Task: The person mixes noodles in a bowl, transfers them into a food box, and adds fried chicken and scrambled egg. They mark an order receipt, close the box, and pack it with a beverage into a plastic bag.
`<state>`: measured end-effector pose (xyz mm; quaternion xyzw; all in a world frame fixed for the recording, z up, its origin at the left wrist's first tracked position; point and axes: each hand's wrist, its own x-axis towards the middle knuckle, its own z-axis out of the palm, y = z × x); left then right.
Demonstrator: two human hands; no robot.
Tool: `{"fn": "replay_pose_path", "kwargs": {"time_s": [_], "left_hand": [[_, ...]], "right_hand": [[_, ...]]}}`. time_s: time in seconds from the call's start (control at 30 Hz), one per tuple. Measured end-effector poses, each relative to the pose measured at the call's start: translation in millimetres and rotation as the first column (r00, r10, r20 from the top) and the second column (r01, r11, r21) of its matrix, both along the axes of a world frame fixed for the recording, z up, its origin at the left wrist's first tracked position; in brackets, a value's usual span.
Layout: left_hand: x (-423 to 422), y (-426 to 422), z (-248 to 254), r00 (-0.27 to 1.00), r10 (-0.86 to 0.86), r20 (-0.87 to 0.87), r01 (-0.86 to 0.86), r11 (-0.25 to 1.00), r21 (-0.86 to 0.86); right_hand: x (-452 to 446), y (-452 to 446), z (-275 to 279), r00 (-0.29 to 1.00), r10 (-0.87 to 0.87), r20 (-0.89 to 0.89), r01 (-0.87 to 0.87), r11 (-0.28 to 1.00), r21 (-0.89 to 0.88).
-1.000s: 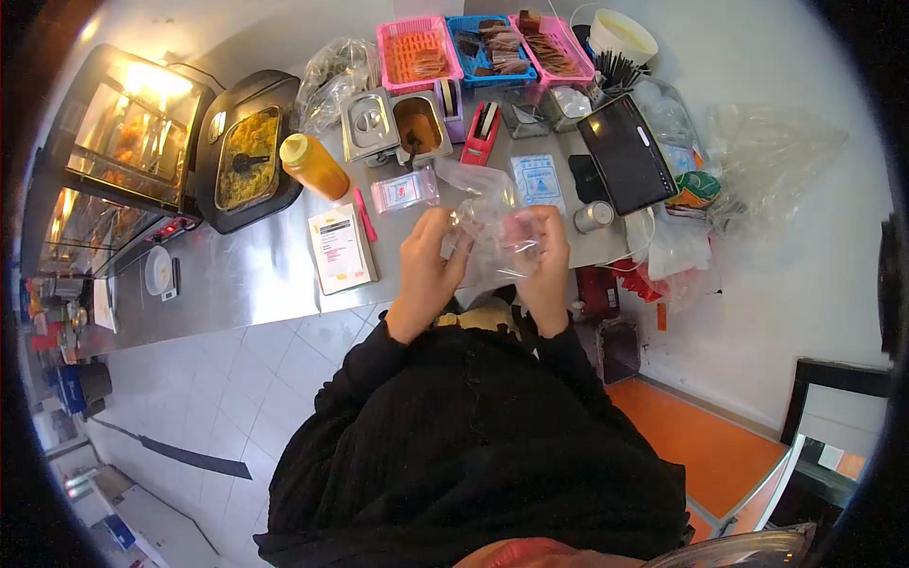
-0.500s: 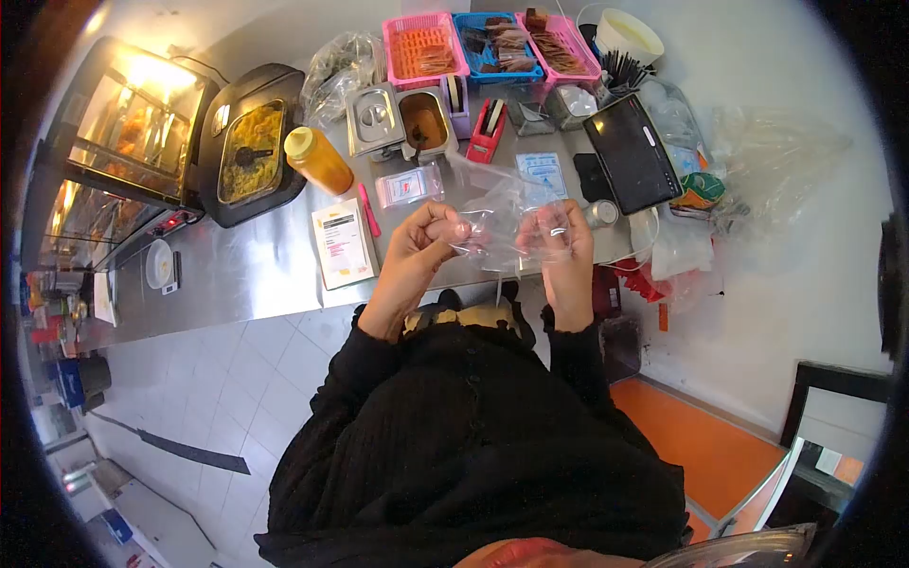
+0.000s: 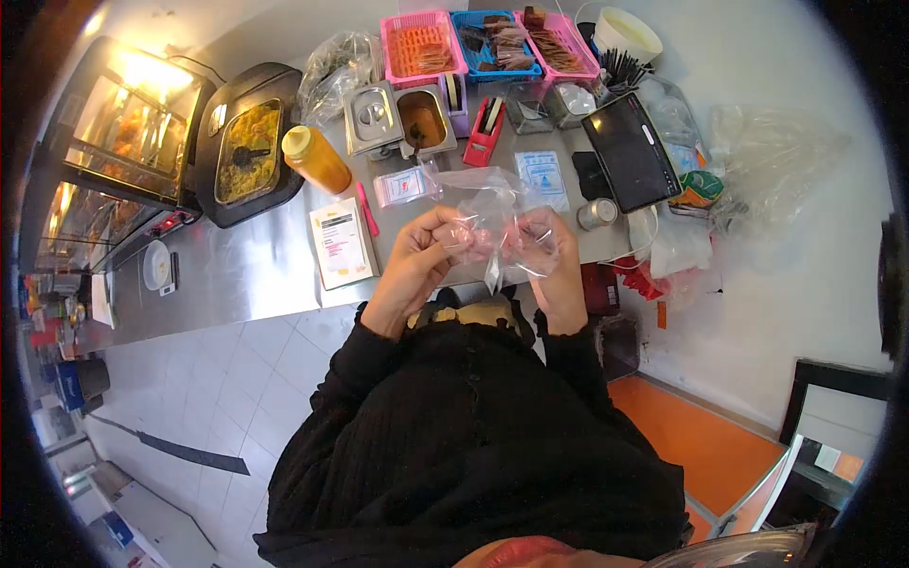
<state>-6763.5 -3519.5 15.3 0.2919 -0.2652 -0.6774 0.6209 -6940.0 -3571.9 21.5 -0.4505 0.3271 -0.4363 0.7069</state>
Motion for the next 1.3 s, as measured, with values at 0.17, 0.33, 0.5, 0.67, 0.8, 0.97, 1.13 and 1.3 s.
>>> {"fn": "replay_pose_path", "kwargs": {"time_s": [0.17, 0.33, 0.5, 0.67, 0.8, 0.97, 1.13, 1.3], "left_hand": [[3, -2, -10, 1.000, 0.015, 0.014, -0.015, 1.000, 0.010], [6, -1, -11, 0.999, -0.037, -0.040, 0.039, 0.997, 0.062], [5, -3, -16, 0.999, 0.031, 0.007, -0.032, 0.995, 0.100], [5, -2, -19, 0.993, 0.060, 0.098, -0.065, 0.997, 0.051], [3, 0, -15, 0.981, 0.117, 0.158, -0.129, 0.989, 0.071], [2, -1, -24, 0.896, 0.230, 0.379, -0.232, 0.972, -0.041], [-2, -4, -9, 0.963, 0.153, 0.221, -0.178, 0.979, 0.102], [0, -3, -26, 0.988, 0.152, 0.024, -0.153, 0.985, 0.075]], "right_hand": [[5, 3, -5, 0.985, -0.101, -0.139, 0.069, 0.974, -0.217], [7, 6, -7, 0.984, -0.127, -0.125, 0.079, 0.940, -0.331], [5, 4, -9, 0.992, -0.107, -0.062, 0.091, 0.970, -0.227], [-1, -3, -8, 0.992, 0.003, 0.128, 0.004, 0.999, -0.051], [-3, -6, -6, 0.998, 0.014, 0.056, -0.012, 0.999, -0.042], [-1, -5, -10, 0.998, -0.058, -0.034, 0.053, 0.990, -0.132], [4, -4, -2, 0.992, -0.019, -0.124, -0.004, 0.983, -0.185], [-2, -9, -15, 0.999, -0.006, -0.051, 0.001, 0.994, -0.111]]}}
